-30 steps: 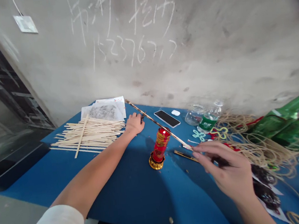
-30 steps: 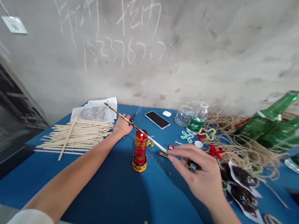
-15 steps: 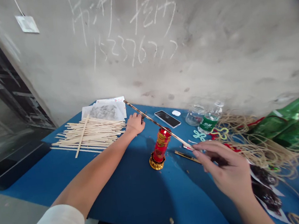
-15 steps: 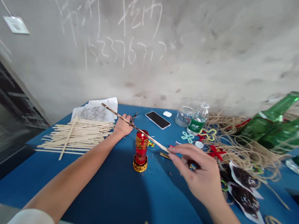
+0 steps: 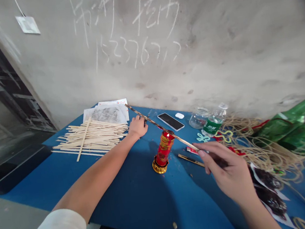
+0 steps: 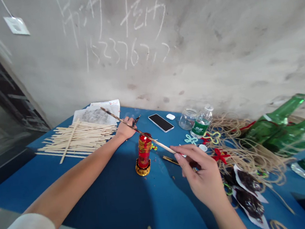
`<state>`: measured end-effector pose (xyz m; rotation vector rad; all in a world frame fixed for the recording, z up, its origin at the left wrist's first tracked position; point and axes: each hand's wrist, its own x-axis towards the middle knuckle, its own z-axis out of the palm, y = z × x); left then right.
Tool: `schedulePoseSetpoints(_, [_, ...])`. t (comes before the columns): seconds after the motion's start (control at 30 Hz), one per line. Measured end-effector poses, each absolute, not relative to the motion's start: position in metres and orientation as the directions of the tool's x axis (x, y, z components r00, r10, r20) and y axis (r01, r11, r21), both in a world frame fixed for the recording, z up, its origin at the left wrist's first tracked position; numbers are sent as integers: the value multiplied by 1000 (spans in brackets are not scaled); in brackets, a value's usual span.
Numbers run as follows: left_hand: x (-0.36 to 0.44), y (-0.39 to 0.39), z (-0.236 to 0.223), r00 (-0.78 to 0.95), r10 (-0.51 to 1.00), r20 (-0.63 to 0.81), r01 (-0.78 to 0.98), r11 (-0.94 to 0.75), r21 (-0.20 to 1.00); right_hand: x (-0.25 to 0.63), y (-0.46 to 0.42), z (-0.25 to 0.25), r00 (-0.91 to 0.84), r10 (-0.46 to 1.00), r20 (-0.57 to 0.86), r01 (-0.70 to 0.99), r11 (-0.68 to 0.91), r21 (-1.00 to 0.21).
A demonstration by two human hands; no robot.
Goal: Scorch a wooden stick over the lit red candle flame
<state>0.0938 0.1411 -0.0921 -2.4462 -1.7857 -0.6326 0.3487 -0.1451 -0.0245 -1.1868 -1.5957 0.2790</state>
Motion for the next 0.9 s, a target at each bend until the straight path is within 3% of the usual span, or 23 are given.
schedulePoseSetpoints(0.57, [94,135,-88,248,905,346,928,-325,184,348,-145,-17,148,857,493,527,354,-773])
schedulePoseSetpoints(0.9, [94,138,-89,250,904,347,927,-327,183,348,-146,-14,136,872,470,442,371,-816])
